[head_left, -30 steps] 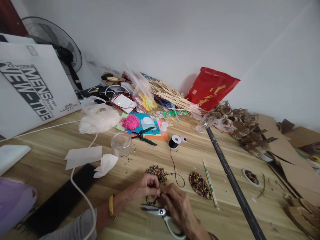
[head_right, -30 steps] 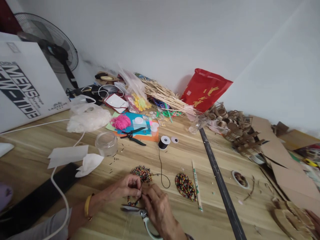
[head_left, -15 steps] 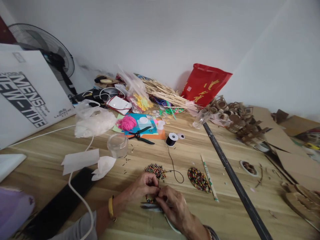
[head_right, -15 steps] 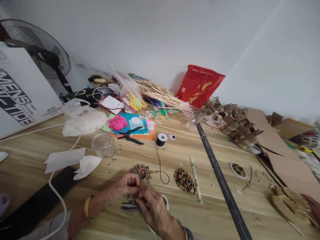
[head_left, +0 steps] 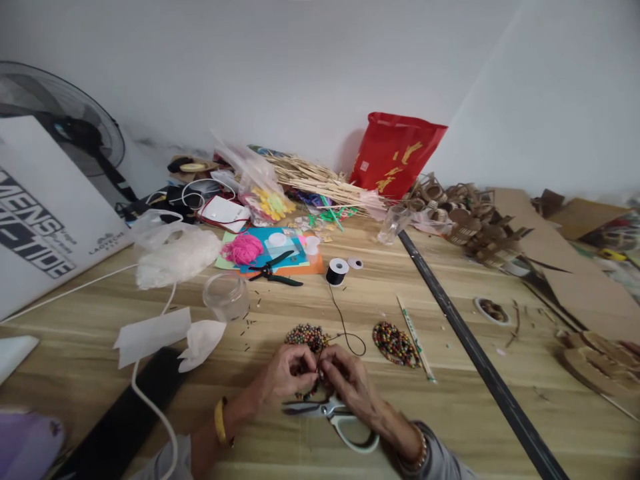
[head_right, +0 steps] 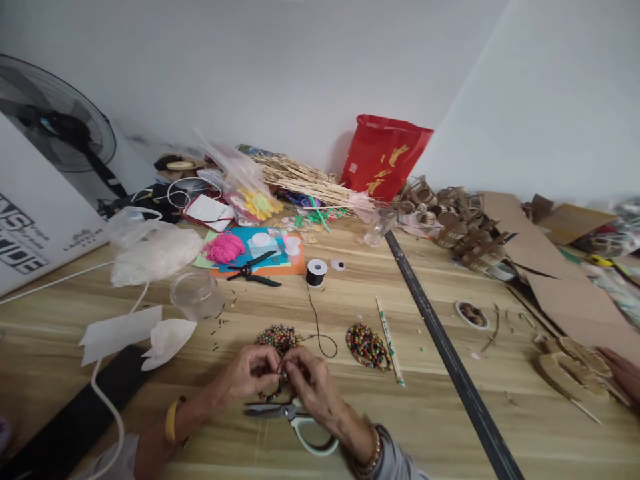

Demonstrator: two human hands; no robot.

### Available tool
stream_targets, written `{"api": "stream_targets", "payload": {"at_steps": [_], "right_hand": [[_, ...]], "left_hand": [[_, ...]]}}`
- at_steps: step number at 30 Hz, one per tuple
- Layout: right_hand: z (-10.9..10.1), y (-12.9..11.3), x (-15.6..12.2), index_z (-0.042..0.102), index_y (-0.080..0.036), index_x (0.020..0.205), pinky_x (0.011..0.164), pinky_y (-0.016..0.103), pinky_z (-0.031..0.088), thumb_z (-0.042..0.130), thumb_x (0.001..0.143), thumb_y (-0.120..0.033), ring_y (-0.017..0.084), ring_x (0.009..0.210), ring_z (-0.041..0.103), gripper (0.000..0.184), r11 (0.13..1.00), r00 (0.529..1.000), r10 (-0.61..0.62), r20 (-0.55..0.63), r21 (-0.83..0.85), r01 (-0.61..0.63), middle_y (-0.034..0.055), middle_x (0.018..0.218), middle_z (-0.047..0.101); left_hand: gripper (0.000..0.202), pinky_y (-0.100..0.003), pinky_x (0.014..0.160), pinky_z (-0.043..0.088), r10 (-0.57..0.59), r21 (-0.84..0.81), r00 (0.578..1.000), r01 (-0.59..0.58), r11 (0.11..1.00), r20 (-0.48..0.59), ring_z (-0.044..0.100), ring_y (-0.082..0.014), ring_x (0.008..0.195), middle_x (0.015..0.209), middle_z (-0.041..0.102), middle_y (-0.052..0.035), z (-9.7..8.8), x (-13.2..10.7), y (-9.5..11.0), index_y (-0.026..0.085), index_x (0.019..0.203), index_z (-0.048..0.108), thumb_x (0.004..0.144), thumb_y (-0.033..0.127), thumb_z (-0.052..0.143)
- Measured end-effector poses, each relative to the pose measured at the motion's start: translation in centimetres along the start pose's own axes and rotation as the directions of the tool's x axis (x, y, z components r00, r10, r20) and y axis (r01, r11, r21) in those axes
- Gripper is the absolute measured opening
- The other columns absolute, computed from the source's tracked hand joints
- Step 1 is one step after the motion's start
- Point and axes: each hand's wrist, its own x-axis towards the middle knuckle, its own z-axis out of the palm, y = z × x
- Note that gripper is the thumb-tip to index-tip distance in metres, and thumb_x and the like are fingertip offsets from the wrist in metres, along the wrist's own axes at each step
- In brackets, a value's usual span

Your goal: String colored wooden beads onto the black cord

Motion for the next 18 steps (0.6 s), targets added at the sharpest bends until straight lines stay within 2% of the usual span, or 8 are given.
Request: {"api": "stream_targets", "payload": {"at_steps": [2,4,6,9,13,18], "right_hand": [[0.1,0.3,0.3,0.053,-0.016,0.084,0.043,0.017,0.030,0.049,0.091,-0.056,0.007,0.046,0.039,0.040,0.992,0.998,0.064,0.001,0.110,-0.064,-0.0052,0.058,0.045],[0.2,0.6,0.6,0.051,-0.016,0.083,0.037,0.016,0.027,0.051,0.088,-0.059,0.005,0.039,0.035,0.043,0.971,0.994,0.106,0.026,0.211,-0.109,-0.0076,0.054,0.042],[0.2,0.8,0.8,0.050,-0.016,0.082,0.033,0.015,0.025,0.051,0.087,-0.061,0.004,0.033,0.035,0.045,0.949,0.989,0.137,0.050,0.278,-0.145,-0.0082,0.052,0.043],[-0.1,0.9,1.1,0.051,-0.016,0.084,0.031,0.015,0.029,0.054,0.083,-0.063,0.004,0.032,0.041,0.048,0.924,0.979,0.178,0.101,0.326,-0.201,-0.0062,0.055,0.051],[-0.9,0.4,1.2,0.058,-0.013,0.091,0.036,0.015,0.037,0.062,0.079,-0.059,0.004,0.037,0.046,0.048,0.909,0.957,0.194,0.214,0.328,-0.258,-0.0042,0.060,0.057],[-1.6,0.3,1.4,0.064,-0.012,0.090,0.041,0.014,0.040,0.068,0.074,-0.057,0.004,0.042,0.048,0.048,0.889,0.923,0.175,0.344,0.348,-0.298,-0.0017,0.064,0.061]], "left_hand": [[0.009,-0.022,0.060,0.045,0.105,0.143,0.993,-0.097,0.985,-0.046,0.057,-0.0136,0.061,0.063,0.061,-0.0016,0.1,0.1,0.3,0.015,0.061,0.056,0.068,0.012,0.061],[0.011,-0.023,0.060,0.046,0.236,0.251,0.968,-0.209,0.945,-0.080,0.059,-0.0141,0.061,0.063,0.062,-0.0021,0.2,0.1,0.6,0.015,0.061,0.057,0.069,0.008,0.058],[0.013,-0.022,0.060,0.047,0.372,0.314,0.923,-0.326,0.891,-0.096,0.060,-0.0141,0.061,0.063,0.063,-0.0028,0.5,0.1,0.9,0.015,0.062,0.057,0.071,0.006,0.056],[0.016,-0.021,0.060,0.049,0.529,0.387,0.844,-0.462,0.798,-0.084,0.062,-0.0138,0.062,0.065,0.064,-0.0038,0.8,0.0,1.4,0.015,0.066,0.058,0.074,0.002,0.056],[0.018,-0.020,0.060,0.051,0.644,0.481,0.764,-0.551,0.682,-0.037,0.064,-0.0139,0.064,0.068,0.066,-0.0053,1.0,-0.2,1.8,0.016,0.071,0.058,0.077,0.000,0.055],[0.018,-0.020,0.061,0.052,0.710,0.549,0.704,-0.586,0.596,-0.019,0.064,-0.0137,0.065,0.069,0.066,-0.0053,1.1,-0.4,1.7,0.016,0.075,0.059,0.078,-0.002,0.057]]}}
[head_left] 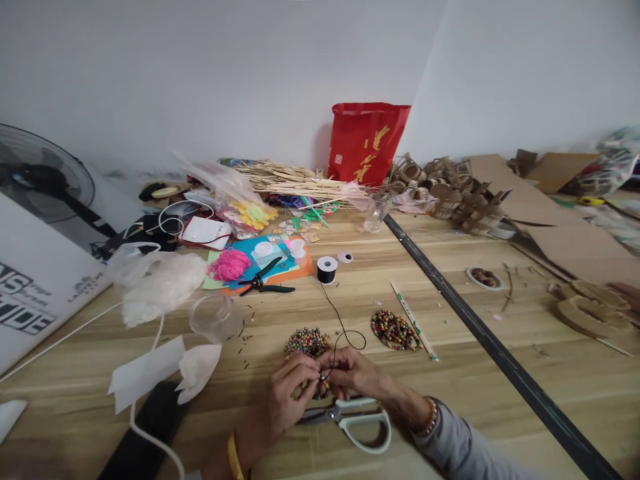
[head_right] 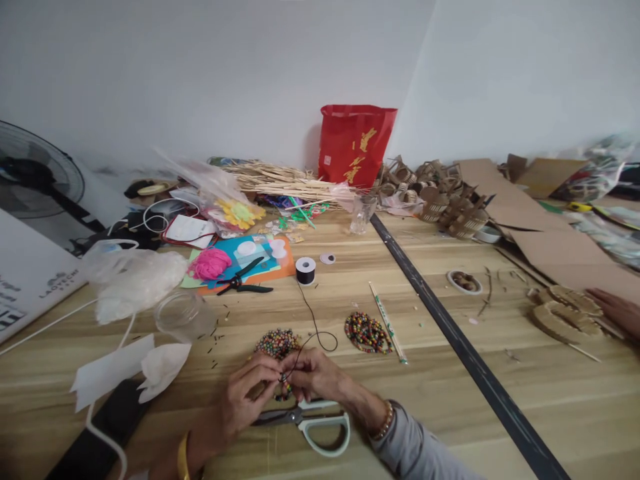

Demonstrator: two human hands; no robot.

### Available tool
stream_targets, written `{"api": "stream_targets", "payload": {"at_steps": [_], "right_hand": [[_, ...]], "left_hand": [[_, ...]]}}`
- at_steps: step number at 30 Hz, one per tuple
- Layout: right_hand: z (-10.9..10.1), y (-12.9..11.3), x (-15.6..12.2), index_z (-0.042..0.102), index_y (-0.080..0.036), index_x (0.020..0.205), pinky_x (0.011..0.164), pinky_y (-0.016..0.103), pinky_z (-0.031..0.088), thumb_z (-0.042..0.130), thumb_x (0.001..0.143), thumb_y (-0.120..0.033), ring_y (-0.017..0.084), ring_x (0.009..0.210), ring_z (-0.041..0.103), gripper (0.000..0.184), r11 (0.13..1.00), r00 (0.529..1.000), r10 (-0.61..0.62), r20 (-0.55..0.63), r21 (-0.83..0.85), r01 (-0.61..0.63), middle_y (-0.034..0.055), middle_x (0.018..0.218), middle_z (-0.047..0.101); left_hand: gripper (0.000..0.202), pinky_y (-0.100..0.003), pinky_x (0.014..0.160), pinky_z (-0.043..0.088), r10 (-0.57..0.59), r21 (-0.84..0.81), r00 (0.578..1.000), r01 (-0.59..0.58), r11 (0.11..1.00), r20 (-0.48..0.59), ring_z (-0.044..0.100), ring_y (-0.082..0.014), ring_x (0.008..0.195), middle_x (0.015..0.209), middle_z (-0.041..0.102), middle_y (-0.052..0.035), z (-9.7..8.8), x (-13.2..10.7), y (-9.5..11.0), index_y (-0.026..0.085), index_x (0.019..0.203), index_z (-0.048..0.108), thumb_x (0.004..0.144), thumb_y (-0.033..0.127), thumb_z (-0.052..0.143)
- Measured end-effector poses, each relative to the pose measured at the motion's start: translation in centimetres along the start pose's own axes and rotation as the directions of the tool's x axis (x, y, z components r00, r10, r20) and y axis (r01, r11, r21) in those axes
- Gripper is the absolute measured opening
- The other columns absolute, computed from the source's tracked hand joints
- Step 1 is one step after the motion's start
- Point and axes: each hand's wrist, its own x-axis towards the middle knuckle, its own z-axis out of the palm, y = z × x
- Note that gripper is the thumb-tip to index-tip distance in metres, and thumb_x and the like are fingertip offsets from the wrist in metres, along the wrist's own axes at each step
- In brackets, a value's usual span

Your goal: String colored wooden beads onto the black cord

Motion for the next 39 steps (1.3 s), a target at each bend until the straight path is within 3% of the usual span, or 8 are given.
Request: {"api": "stream_targets", "payload": {"at_steps": [10,24,30,39], "right_hand": [[-0.4,1.6,0.7,0.062,-0.011,0.080,0.037,0.014,0.042,0.074,0.069,-0.053,0.006,0.037,0.051,0.045,0.993,0.996,-0.006,-0.087,0.115,0.016,-0.0022,0.055,0.061],[0.1,0.5,0.4,0.060,-0.013,0.078,0.037,0.015,0.039,0.071,0.072,-0.054,0.006,0.039,0.051,0.043,0.991,0.967,-0.091,-0.239,0.078,0.112,-0.0040,0.053,0.058],[0.1,0.8,0.3,0.056,-0.014,0.075,0.037,0.016,0.036,0.068,0.075,-0.052,0.006,0.036,0.046,0.040,0.992,0.955,-0.111,-0.277,0.022,0.122,-0.0056,0.047,0.054],[0.4,0.5,0.2,0.052,-0.016,0.073,0.036,0.016,0.029,0.068,0.075,-0.052,0.006,0.037,0.043,0.040,0.988,0.939,-0.150,-0.310,-0.003,0.157,-0.0058,0.051,0.050]], "left_hand": [[0.018,-0.023,0.061,0.054,-0.029,-0.025,1.000,0.029,0.999,-0.010,0.066,-0.0153,0.066,0.072,0.067,-0.0064,0.0,0.1,-0.2,0.016,0.078,0.061,0.078,-0.002,0.057],[0.016,-0.032,0.069,0.053,0.002,0.040,1.000,-0.001,0.999,-0.017,0.062,-0.0193,0.079,0.084,0.065,-0.0074,-0.5,0.6,0.1,0.018,0.082,0.062,0.079,0.002,0.060],[0.014,-0.031,0.067,0.051,0.027,0.046,0.998,-0.024,0.999,-0.054,0.060,-0.0182,0.074,0.074,0.063,-0.0049,-0.3,0.9,0.3,0.018,0.079,0.060,0.082,0.005,0.057],[0.014,-0.029,0.066,0.051,0.023,0.025,1.000,-0.022,0.999,-0.017,0.059,-0.0176,0.073,0.072,0.062,-0.0051,-0.2,0.8,0.2,0.017,0.077,0.059,0.085,0.007,0.054]]}}
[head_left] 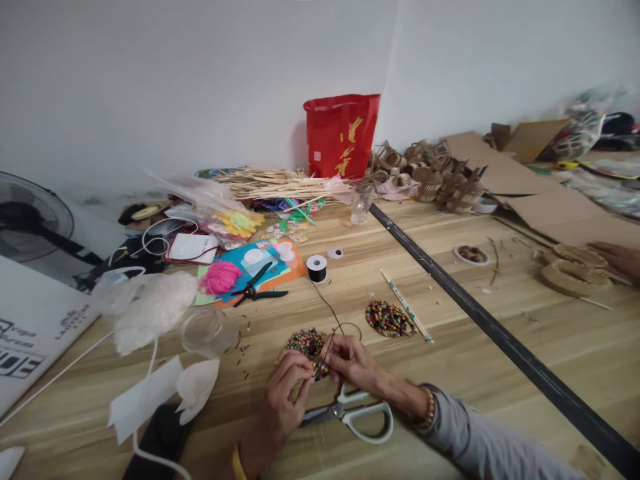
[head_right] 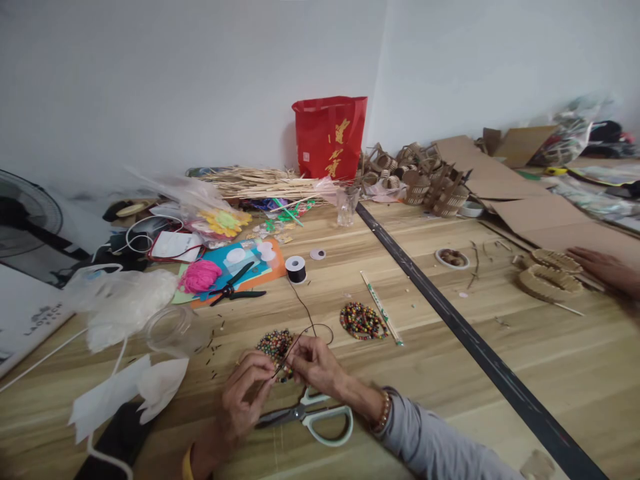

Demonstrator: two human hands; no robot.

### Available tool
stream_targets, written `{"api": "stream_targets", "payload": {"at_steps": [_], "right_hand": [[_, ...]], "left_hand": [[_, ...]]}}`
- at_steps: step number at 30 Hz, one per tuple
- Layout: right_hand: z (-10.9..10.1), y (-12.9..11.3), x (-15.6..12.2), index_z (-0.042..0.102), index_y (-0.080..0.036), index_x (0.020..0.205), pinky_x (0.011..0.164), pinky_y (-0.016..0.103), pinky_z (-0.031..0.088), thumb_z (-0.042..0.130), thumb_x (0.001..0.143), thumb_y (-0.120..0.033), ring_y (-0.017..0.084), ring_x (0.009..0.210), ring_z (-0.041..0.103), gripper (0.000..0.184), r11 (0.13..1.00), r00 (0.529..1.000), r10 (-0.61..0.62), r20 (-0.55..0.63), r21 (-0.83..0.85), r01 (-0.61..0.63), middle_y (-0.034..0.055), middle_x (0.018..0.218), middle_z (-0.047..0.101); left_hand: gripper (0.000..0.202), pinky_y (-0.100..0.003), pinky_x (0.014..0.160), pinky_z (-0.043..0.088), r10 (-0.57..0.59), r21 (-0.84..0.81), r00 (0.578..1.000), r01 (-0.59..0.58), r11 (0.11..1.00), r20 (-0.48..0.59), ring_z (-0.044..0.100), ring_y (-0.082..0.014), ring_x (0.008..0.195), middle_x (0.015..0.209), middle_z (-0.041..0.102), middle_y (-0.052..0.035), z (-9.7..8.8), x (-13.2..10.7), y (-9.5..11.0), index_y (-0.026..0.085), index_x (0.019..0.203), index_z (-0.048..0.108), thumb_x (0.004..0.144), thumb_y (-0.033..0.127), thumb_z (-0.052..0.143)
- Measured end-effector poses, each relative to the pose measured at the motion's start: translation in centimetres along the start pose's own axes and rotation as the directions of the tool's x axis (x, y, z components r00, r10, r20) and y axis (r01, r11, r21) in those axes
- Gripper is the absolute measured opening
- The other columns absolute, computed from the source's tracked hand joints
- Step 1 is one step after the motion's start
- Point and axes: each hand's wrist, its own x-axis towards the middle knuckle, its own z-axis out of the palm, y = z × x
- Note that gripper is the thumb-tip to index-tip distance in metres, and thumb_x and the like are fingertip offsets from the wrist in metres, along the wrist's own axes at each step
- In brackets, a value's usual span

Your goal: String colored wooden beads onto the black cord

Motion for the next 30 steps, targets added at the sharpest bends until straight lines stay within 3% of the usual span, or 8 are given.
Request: {"api": "stream_targets", "payload": {"at_steps": [11,16,19,23,30], "right_hand": [[0.2,0.2,-0.1,0.053,-0.015,0.071,0.041,0.017,0.033,0.065,0.079,-0.047,0.006,0.042,0.044,0.035,0.997,0.999,-0.036,-0.017,-0.065,0.035,-0.0044,0.054,0.051],[0.2,0.2,-0.3,0.058,-0.014,0.074,0.044,0.018,0.034,0.064,0.081,-0.044,0.007,0.046,0.044,0.031,0.989,0.996,-0.072,-0.049,-0.135,0.065,-0.0033,0.056,0.051],[0.2,-0.1,-0.4,0.061,-0.014,0.076,0.047,0.019,0.035,0.062,0.084,-0.038,0.009,0.051,0.046,0.025,0.960,0.989,-0.140,-0.053,-0.252,0.122,-0.0021,0.060,0.054],[0.3,-0.9,-0.8,0.063,-0.015,0.078,0.053,0.020,0.037,0.056,0.088,-0.031,0.011,0.059,0.049,0.020,0.889,0.971,-0.238,-0.004,-0.404,0.216,0.0000,0.066,0.057],[0.6,-1.8,-1.3,0.061,-0.017,0.080,0.056,0.021,0.039,0.048,0.094,-0.030,0.011,0.059,0.050,0.022,0.829,0.953,-0.299,0.055,-0.479,0.288,-0.0009,0.066,0.056]], "left_hand": [[0.014,-0.027,0.063,0.054,-0.006,-0.090,1.000,0.008,0.996,0.022,0.065,-0.0168,0.069,0.075,0.069,-0.0071,0.1,-0.1,0.0,0.017,0.080,0.061,0.084,0.006,0.055],[0.011,-0.025,0.065,0.055,-0.138,-0.142,0.990,0.135,0.981,-0.009,0.068,-0.0165,0.070,0.076,0.069,-0.0057,0.2,-0.7,-0.3,0.017,0.079,0.062,0.083,0.007,0.059],[0.010,-0.025,0.067,0.054,-0.296,-0.196,0.955,0.285,0.938,-0.027,0.068,-0.0165,0.071,0.075,0.069,-0.0049,0.4,-0.9,-0.3,0.016,0.075,0.062,0.084,0.012,0.061],[0.017,-0.024,0.064,0.055,-0.496,-0.299,0.868,0.475,0.828,0.006,0.066,-0.0164,0.069,0.071,0.068,-0.0051,0.6,-1.1,-0.5,0.015,0.070,0.064,0.084,0.026,0.064],[0.027,-0.023,0.055,0.054,-0.633,-0.367,0.772,0.606,0.706,0.057,0.063,-0.0152,0.061,0.066,0.067,-0.0045,0.5,-0.7,-0.9,0.015,0.065,0.064,0.076,0.038,0.071]]}}
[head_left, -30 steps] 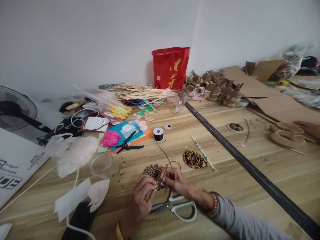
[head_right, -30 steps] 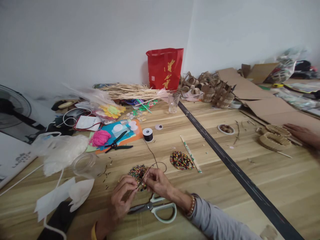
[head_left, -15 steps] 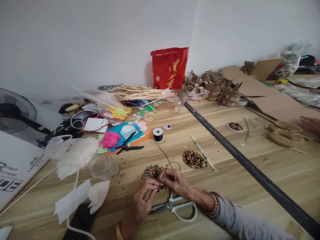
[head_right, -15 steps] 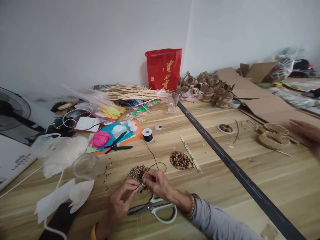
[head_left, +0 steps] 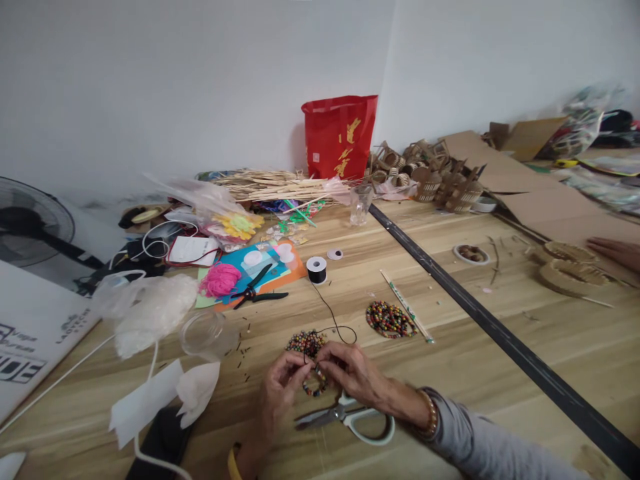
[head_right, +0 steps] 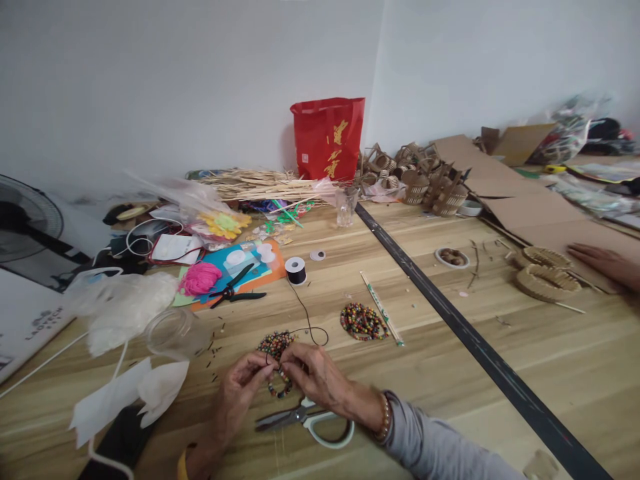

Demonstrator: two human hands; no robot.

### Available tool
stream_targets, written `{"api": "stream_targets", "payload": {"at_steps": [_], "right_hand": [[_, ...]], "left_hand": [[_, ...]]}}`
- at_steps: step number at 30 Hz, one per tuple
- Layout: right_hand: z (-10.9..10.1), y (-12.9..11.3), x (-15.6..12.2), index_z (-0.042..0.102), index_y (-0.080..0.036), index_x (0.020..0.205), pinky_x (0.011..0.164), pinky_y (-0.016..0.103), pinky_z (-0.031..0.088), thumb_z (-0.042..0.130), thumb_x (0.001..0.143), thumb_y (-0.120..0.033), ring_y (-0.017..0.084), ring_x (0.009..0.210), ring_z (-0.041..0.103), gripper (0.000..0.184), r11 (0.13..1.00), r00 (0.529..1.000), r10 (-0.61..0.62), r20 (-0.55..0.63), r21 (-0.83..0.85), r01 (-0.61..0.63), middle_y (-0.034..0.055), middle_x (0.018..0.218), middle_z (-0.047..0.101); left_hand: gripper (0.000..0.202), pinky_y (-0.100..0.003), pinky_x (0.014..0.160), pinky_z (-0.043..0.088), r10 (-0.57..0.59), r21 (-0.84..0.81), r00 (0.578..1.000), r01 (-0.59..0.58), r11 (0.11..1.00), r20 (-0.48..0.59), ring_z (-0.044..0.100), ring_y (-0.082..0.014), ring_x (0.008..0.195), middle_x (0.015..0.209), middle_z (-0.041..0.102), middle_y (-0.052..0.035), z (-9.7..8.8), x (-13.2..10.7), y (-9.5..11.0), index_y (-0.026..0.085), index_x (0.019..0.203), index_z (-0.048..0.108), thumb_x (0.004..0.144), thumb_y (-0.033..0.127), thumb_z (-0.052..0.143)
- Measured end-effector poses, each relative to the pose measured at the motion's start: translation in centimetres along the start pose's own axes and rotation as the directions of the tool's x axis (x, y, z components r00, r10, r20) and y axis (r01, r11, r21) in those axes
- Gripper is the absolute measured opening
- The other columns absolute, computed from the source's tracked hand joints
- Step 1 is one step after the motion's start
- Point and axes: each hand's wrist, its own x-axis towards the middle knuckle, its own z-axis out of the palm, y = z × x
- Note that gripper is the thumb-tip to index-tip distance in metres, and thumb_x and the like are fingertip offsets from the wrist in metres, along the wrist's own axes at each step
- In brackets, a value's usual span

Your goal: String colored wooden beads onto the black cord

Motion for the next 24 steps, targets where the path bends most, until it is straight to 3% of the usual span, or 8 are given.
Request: {"api": "stream_targets", "payload": {"at_steps": [5,9,14,17,21,24], "right_hand": [[0.2,0.3,-0.1,0.059,-0.017,0.084,0.059,0.022,0.043,0.045,0.096,-0.025,0.012,0.063,0.052,0.020,0.987,0.993,-0.120,0.003,-0.111,0.119,0.0012,0.071,0.058],[0.2,0.7,-0.5,0.059,-0.016,0.092,0.067,0.024,0.047,0.042,0.098,-0.020,0.015,0.077,0.056,0.018,0.902,0.951,-0.306,0.051,-0.304,0.307,0.0068,0.086,0.060],[0.1,0.8,-0.9,0.057,-0.013,0.104,0.074,0.028,0.052,0.036,0.097,-0.014,0.019,0.093,0.058,0.022,0.689,0.883,-0.425,0.197,-0.562,0.457,0.0154,0.113,0.057],[0.1,0.8,-1.0,0.053,-0.010,0.108,0.080,0.029,0.053,0.034,0.097,-0.010,0.021,0.106,0.056,0.022,0.648,0.864,-0.428,0.266,-0.577,0.498,0.0185,0.125,0.052],[0.2,1.0,-0.9,0.052,-0.012,0.106,0.076,0.027,0.052,0.035,0.097,-0.010,0.018,0.094,0.058,0.019,0.667,0.872,-0.377,0.312,-0.561,0.490,0.0147,0.110,0.058],[0.2,1.3,-0.9,0.051,-0.015,0.100,0.067,0.025,0.050,0.038,0.096,-0.011,0.017,0.080,0.057,0.015,0.672,0.882,-0.346,0.320,-0.572,0.471,0.0100,0.095,0.059]], "left_hand": [[0.024,-0.024,0.054,0.053,-0.161,-0.044,0.984,0.165,0.985,0.072,0.061,-0.0144,0.055,0.062,0.066,-0.0025,-0.4,0.2,0.6,0.014,0.066,0.065,0.072,0.036,0.073],[0.022,-0.022,0.054,0.051,-0.185,-0.061,0.978,0.191,0.980,0.098,0.060,-0.0136,0.055,0.059,0.063,-0.0003,-0.4,0.2,0.6,0.015,0.066,0.065,0.071,0.034,0.074],[0.019,-0.024,0.060,0.053,-0.028,0.006,0.997,0.028,1.000,0.068,0.064,-0.0165,0.065,0.068,0.067,-0.0036,-0.3,0.0,-0.2,0.015,0.069,0.070,0.075,0.034,0.072],[0.015,-0.025,0.062,0.053,0.089,0.106,0.988,-0.102,0.989,0.127,0.066,-0.0178,0.068,0.070,0.068,-0.0059,-0.4,0.0,-0.5,0.015,0.071,0.072,0.078,0.028,0.068],[0.011,-0.023,0.062,0.053,0.166,0.200,0.970,-0.200,0.959,0.175,0.066,-0.0174,0.067,0.070,0.068,-0.0058,-0.5,0.0,-0.6,0.016,0.070,0.070,0.079,0.017,0.063],[0.012,-0.023,0.061,0.053,0.156,0.232,0.968,-0.201,0.952,0.198,0.065,-0.0169,0.065,0.069,0.067,-0.0051,-0.4,0.0,-0.4,0.015,0.069,0.070,0.077,0.014,0.060]]}}
